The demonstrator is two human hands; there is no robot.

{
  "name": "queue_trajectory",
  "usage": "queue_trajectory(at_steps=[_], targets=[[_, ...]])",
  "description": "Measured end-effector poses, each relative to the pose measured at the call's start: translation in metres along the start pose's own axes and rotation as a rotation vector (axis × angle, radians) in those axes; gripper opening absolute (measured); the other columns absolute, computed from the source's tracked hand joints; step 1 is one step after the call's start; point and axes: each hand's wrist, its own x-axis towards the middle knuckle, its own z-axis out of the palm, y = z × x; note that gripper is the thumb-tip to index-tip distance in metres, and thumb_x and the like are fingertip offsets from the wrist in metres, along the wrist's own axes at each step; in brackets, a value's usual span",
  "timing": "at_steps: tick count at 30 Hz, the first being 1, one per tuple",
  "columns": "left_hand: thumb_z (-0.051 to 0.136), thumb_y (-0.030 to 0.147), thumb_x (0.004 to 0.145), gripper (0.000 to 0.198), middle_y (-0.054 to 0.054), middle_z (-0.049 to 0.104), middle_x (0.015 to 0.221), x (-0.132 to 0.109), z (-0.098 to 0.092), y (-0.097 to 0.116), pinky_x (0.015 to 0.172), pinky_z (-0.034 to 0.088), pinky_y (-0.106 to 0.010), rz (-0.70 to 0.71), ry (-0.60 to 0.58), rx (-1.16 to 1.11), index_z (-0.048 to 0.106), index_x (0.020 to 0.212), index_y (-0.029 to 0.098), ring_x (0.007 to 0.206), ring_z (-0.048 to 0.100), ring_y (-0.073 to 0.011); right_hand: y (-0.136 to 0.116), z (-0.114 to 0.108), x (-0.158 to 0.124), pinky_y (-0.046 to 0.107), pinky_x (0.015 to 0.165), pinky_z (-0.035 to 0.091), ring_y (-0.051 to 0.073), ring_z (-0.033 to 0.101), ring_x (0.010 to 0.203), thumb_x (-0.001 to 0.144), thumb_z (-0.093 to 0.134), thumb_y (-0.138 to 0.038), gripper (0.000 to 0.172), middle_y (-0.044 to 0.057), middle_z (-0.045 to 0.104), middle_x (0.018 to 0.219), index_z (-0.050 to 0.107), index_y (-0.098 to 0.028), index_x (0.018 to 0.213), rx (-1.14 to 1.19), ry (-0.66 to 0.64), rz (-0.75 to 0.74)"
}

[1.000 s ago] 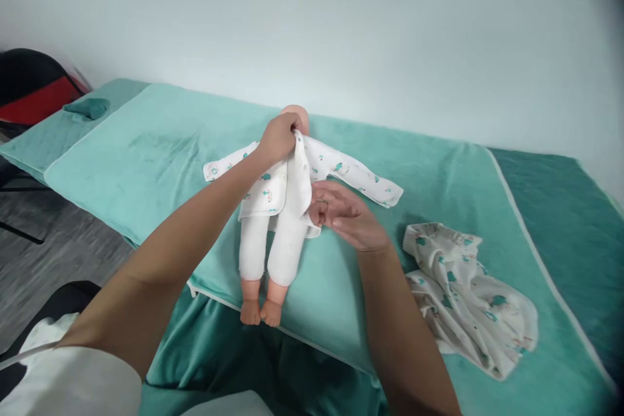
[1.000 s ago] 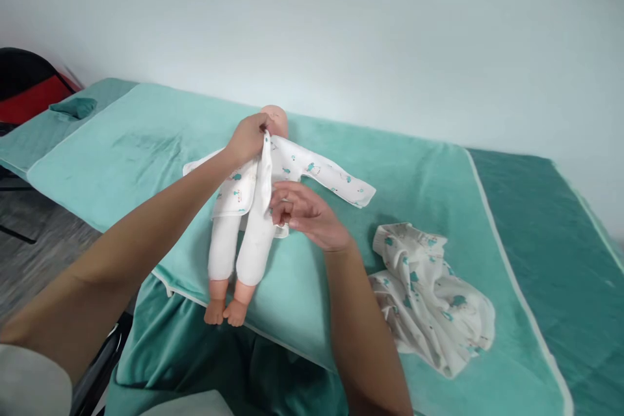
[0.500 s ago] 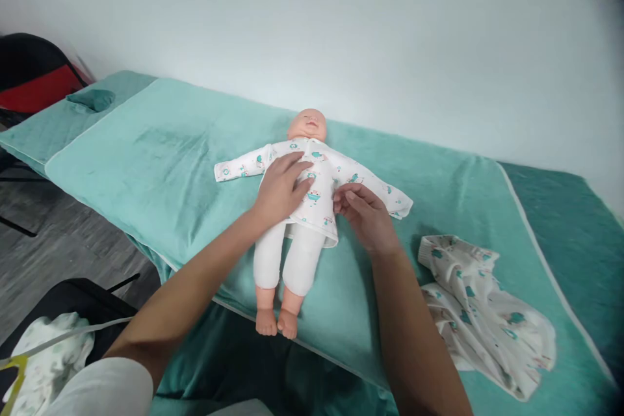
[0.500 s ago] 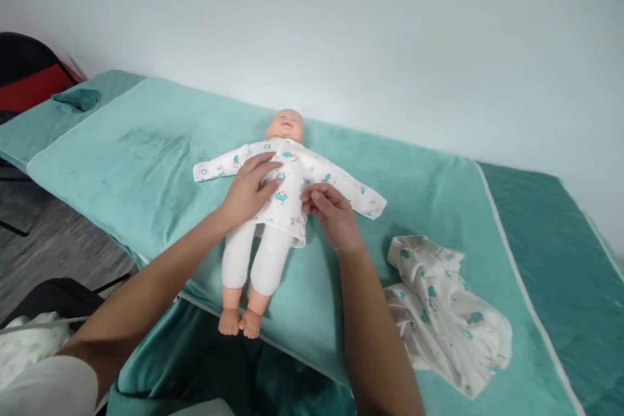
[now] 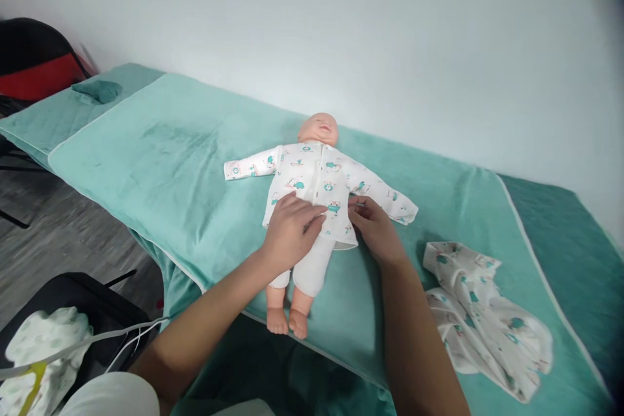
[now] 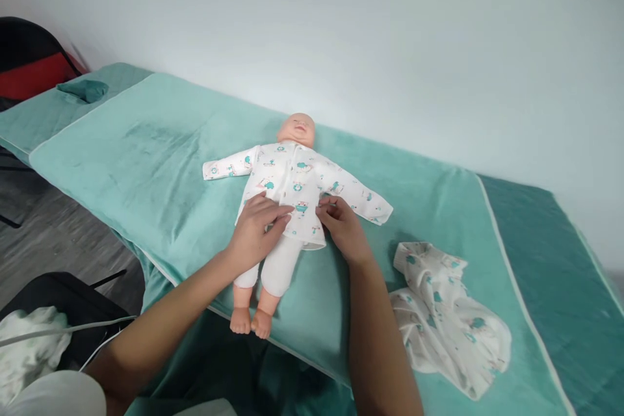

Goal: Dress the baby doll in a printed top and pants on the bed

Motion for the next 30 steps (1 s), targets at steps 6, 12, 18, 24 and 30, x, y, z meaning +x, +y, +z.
queue_trajectory(at_steps=[6,12,18,24,30], targets=[[0.057,0.026,0.100,0.022,-0.008,0.074,0.109,-0.007,-0.019,-0.026,0.103,0.051,-0.044,-0.119,0.119,-0.026,0.076,0.111,0.025,0.110,0.063,-0.0242,0.003,-0.004,-0.005,0.026,0.051,0.045,0.012,0.055,0.055,0.073,0.087,-0.048,0.039,-0.006,0.065,0.065,0.066,-0.022,0.095,-0.022,0.074,-0.040],[0.065,0.031,0.094,0.058,-0.012,0.068,0.137,-0.005,-0.036,-0.100,0.116,0.045,-0.046,-0.559,0.299,-0.298,0.055,0.150,0.024,0.126,0.063,-0.0264,0.008,-0.014,0.003,0.027,0.070,0.066,0.020,0.078,0.089,0.074,0.089,-0.041,0.032,0.007,0.080,0.097,0.071,-0.021,0.091,0.293,0.334,0.063],[0.069,0.029,0.092,0.069,-0.011,0.067,0.137,0.005,-0.059,-0.135,0.107,0.058,-0.040,-0.814,0.423,-0.859,0.045,0.156,0.021,0.111,0.073,-0.0204,0.010,-0.022,0.006,0.028,0.082,0.069,0.021,0.079,0.100,0.072,0.088,-0.027,0.032,0.007,0.079,0.101,0.070,-0.020,0.096,0.473,0.368,0.004],[0.068,0.024,0.091,0.048,-0.005,0.060,0.152,0.011,-0.058,-0.142,0.116,0.052,-0.033,-0.676,0.462,-0.851,0.061,0.138,0.025,0.143,0.056,-0.0208,0.010,-0.021,0.004,0.032,0.088,0.067,0.021,0.078,0.104,0.069,0.085,-0.026,0.035,0.005,0.076,0.105,0.071,-0.023,0.101,0.518,0.374,-0.040],[0.069,0.023,0.089,0.072,-0.006,0.051,0.162,0.023,-0.057,-0.162,0.122,0.047,-0.034,-0.683,0.536,-0.907,0.044,0.157,0.026,0.154,0.045,-0.0224,0.010,-0.023,0.002,0.040,0.099,0.065,0.020,0.076,0.109,0.070,0.083,-0.029,0.037,0.000,0.073,0.106,0.069,-0.030,0.105,0.511,0.348,-0.089]])
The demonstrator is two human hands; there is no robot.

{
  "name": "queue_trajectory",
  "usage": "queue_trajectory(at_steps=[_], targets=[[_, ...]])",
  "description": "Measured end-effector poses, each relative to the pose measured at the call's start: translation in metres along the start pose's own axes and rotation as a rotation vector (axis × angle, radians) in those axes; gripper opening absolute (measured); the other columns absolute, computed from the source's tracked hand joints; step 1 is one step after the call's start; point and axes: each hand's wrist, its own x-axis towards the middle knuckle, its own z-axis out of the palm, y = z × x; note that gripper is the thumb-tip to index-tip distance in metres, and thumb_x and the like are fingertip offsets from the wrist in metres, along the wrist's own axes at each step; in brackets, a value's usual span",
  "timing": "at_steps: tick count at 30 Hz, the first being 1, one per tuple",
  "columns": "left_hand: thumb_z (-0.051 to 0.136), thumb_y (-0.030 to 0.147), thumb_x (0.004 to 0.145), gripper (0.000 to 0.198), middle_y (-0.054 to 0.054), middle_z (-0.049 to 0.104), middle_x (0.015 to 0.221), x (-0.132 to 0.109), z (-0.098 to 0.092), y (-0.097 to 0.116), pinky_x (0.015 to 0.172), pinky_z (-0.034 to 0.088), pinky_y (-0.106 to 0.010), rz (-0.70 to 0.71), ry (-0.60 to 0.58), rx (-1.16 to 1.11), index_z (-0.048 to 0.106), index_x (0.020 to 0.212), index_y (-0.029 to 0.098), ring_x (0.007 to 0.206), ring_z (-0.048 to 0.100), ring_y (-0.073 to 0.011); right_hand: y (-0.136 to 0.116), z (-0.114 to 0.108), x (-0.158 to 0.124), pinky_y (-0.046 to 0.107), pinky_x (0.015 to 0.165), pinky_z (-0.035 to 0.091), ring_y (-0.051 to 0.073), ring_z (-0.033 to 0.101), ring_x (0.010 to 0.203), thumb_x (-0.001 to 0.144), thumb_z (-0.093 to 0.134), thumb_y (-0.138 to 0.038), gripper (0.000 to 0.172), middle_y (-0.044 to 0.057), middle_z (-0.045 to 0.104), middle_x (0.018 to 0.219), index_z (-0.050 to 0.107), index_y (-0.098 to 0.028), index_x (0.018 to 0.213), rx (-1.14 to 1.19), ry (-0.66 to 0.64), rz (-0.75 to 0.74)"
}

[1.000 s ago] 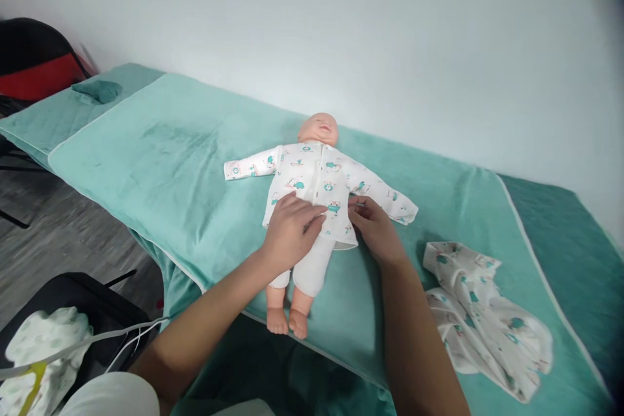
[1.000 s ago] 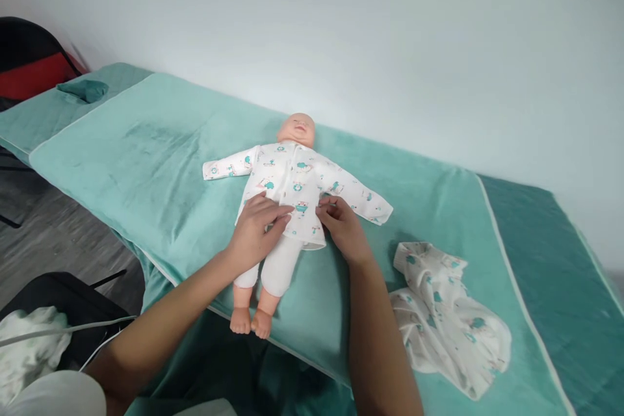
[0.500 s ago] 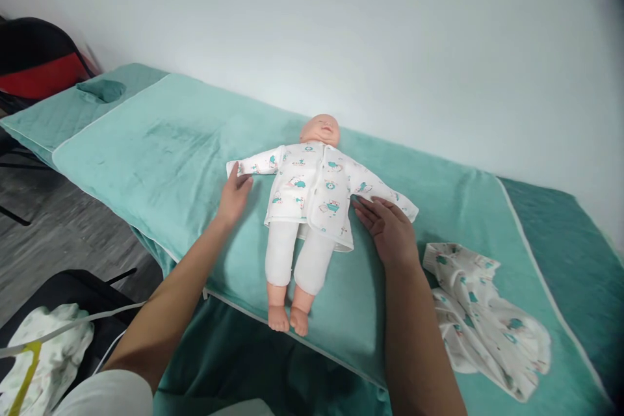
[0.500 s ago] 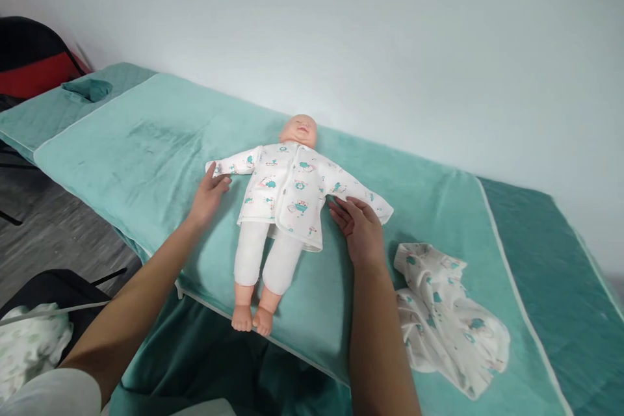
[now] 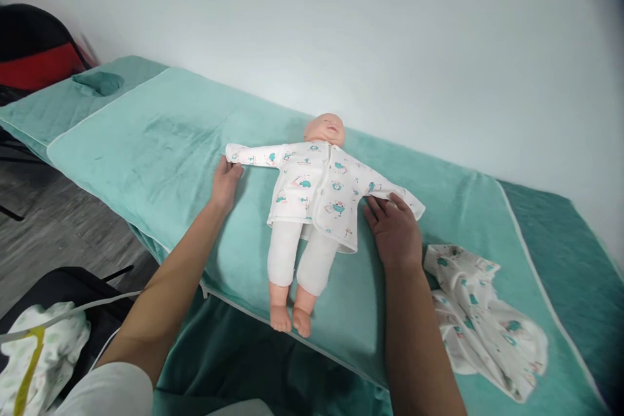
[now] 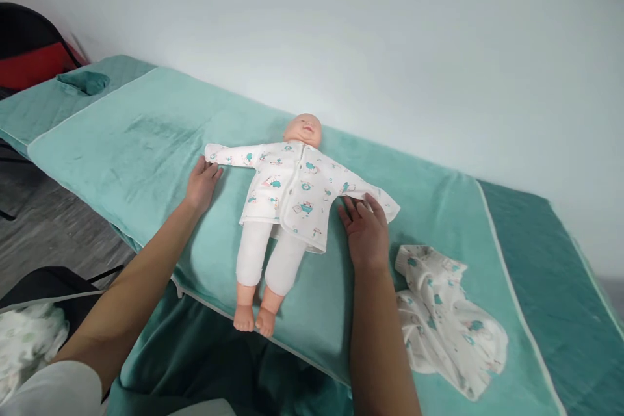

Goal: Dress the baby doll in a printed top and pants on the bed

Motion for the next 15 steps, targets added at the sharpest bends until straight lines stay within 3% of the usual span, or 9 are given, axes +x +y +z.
queue_trajectory(at_steps=[2,7,11,15], targets=[[0.070,0.023,0.089,0.081,-0.007,0.050,0.163,0.003,0.000,0.000,0.123,0.047,-0.034,0.001,0.007,-0.031,0.036,0.163,0.025,0.154,0.045,-0.0225,-0.001,-0.001,0.001,0.039,0.100,0.064,0.019,0.075,0.111,0.070,0.084,-0.031,0.040,0.000,0.073,0.109,0.069,-0.030,0.107,0.006,-0.020,-0.008],[0.066,0.020,0.090,0.080,-0.006,0.044,0.169,-0.009,0.001,0.003,0.123,0.045,-0.030,0.023,-0.043,-0.028,0.035,0.164,0.025,0.156,0.042,-0.0212,0.003,0.003,0.002,0.039,0.092,0.067,0.023,0.078,0.105,0.071,0.087,-0.034,0.041,0.005,0.077,0.104,0.066,-0.026,0.105,-0.066,0.014,-0.006],[0.066,0.021,0.091,0.084,-0.009,0.052,0.163,-0.034,0.002,0.001,0.122,0.046,-0.036,-0.027,0.063,0.067,0.030,0.166,0.026,0.147,0.054,-0.0226,0.013,0.014,0.000,0.037,0.079,0.068,0.022,0.077,0.086,0.074,0.086,-0.042,0.032,0.005,0.078,0.090,0.065,-0.025,0.092,-0.250,0.102,0.002],[0.064,0.029,0.095,0.069,-0.009,0.063,0.152,-0.063,0.014,-0.004,0.125,0.041,-0.039,0.022,0.087,0.268,0.042,0.160,0.027,0.141,0.060,-0.0216,0.020,0.027,0.001,0.037,0.070,0.063,0.020,0.071,0.075,0.081,0.079,-0.054,0.026,-0.001,0.073,0.082,0.067,-0.031,0.084,-0.429,-0.021,0.071]])
